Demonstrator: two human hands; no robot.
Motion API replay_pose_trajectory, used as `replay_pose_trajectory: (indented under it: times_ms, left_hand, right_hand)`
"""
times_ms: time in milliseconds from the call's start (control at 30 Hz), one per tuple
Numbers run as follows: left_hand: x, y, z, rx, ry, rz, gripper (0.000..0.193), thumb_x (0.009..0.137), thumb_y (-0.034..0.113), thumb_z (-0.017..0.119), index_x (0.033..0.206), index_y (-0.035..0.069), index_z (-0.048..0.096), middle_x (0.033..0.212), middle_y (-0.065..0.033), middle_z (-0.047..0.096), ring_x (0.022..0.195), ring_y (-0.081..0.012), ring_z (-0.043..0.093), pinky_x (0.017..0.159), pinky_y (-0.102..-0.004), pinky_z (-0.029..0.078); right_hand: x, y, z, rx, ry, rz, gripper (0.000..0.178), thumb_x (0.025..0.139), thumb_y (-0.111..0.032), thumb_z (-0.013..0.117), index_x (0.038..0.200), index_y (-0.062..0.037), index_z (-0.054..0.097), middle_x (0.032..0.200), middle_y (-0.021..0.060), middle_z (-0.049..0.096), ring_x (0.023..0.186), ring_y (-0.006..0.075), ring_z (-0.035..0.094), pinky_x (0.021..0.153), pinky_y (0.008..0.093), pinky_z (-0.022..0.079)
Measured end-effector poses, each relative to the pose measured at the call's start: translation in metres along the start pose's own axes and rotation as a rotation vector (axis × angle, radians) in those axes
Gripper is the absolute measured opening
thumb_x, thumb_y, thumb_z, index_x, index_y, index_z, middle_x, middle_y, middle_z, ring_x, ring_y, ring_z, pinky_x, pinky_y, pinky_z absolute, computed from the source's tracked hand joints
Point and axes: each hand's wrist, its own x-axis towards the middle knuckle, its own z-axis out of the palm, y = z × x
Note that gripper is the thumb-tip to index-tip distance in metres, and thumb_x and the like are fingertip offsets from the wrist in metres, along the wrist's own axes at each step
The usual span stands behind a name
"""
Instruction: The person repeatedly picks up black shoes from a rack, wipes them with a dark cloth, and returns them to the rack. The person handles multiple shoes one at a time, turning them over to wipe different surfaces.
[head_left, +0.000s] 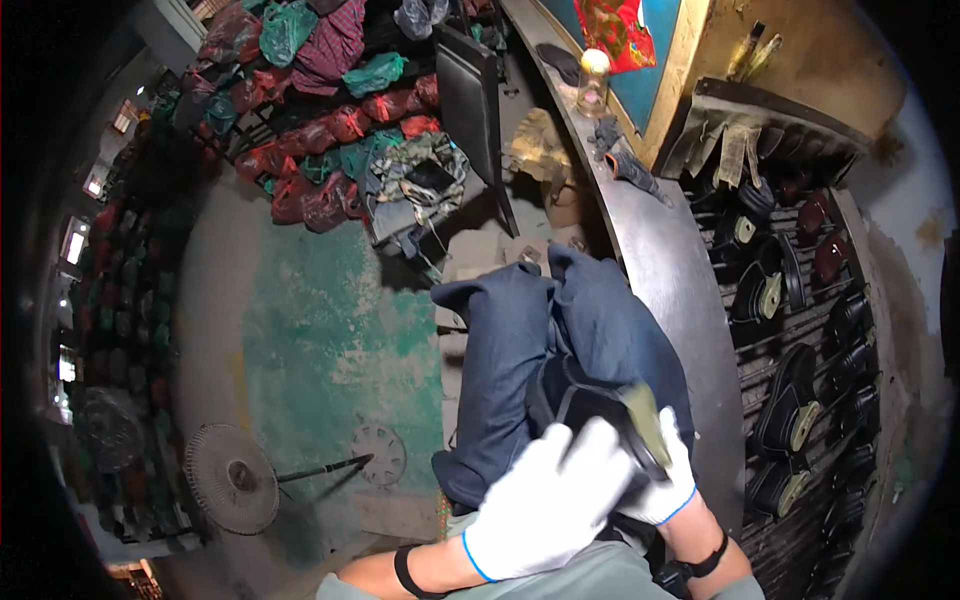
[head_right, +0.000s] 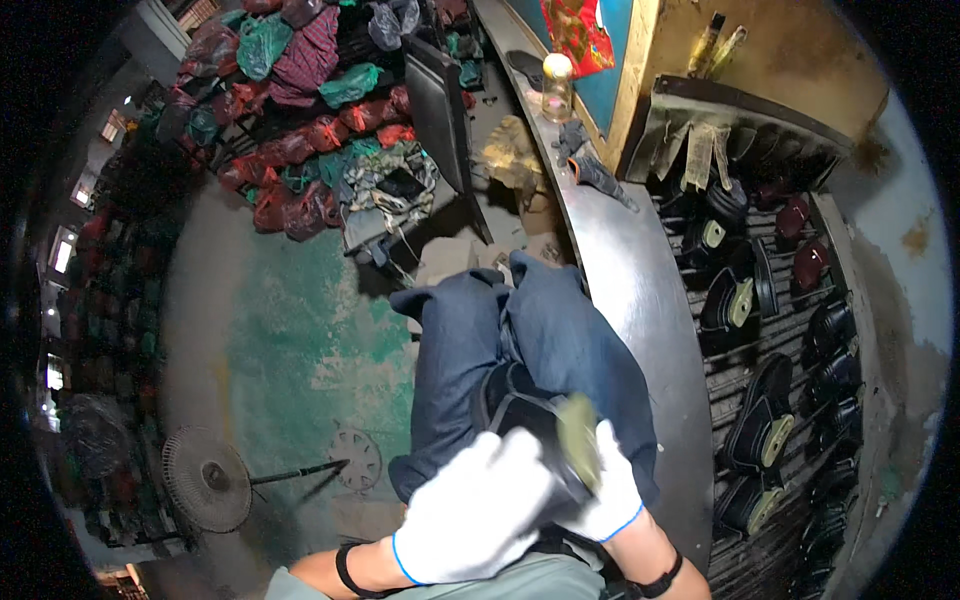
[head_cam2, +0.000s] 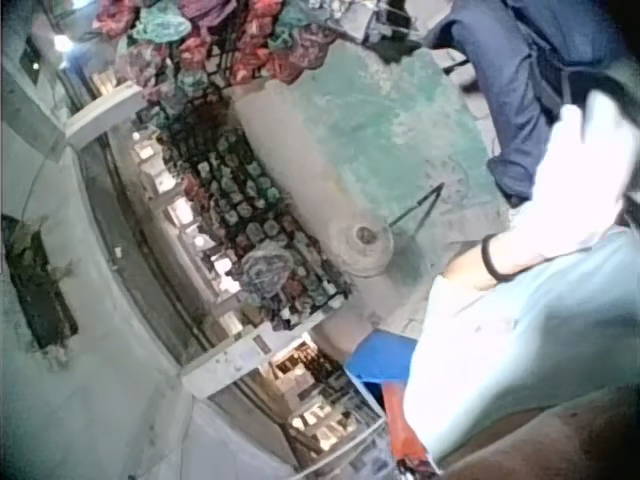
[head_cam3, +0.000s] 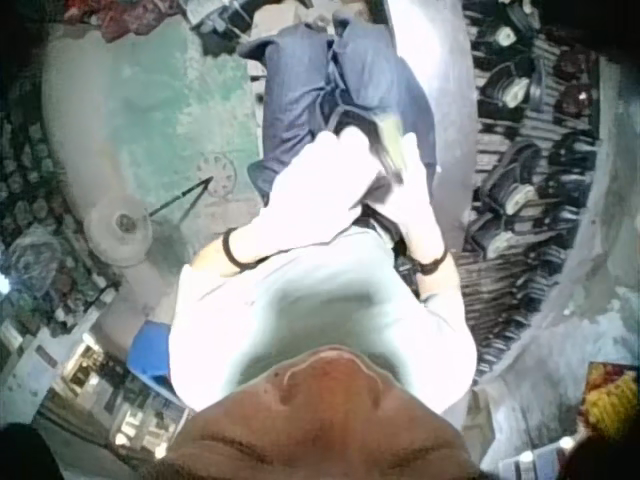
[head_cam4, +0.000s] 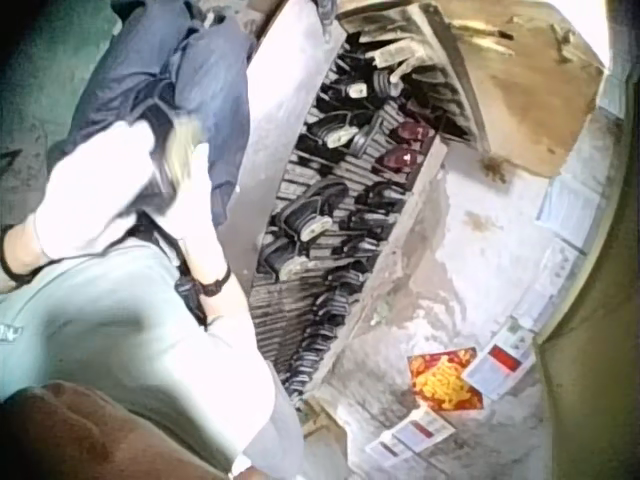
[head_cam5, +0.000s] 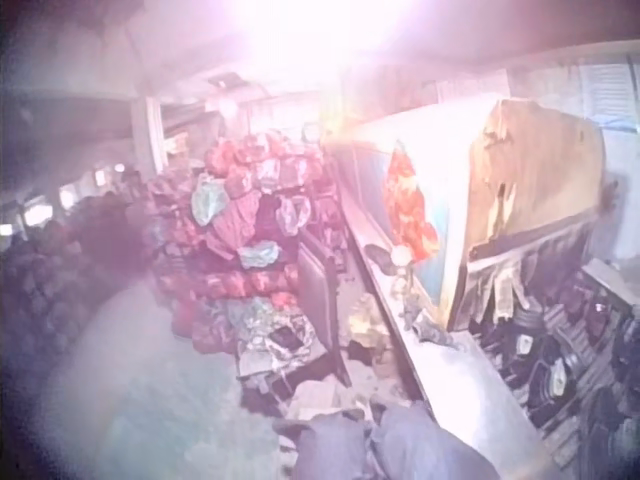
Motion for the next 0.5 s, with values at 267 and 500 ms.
replay_pose_trajectory:
  times_ms: [267, 500]
  left_hand:
    - [-0.015, -0.052, 0.045, -0.492, 0.460, 0.133, 0.069, 0.102, 0.046, 0.079, 0.151, 0.001, 0.065, 0.159, -0.0300, 0.060, 0.149, -0.0479, 0.058, 0.124, -0.0542, 0.046]
    - [0.090, -0.092, 0.078, -1.930, 0.643, -0.349, 0.074, 0.124, 0.054, 0.025, 0.176, 0.002, 0.031, 0.179, -0.0116, 0.041, 0.162, -0.0232, 0.042, 0.137, -0.0369, 0.026]
  right_hand:
    - [0.017, -0.011, -0.021, 0.057, -0.382, -0.262, 0.105, 0.090, -0.064, 0.073, 0.165, 0.0040, 0.048, 0.164, 0.0278, 0.056, 0.142, 0.0439, 0.064, 0.124, 0.0588, 0.051]
    - [0.038, -0.016, -0.058, 0.120, -0.464, -0.218, 0.102, 0.085, -0.046, 0.085, 0.167, 0.0018, 0.048, 0.166, 0.0258, 0.055, 0.148, 0.0430, 0.059, 0.130, 0.0586, 0.044]
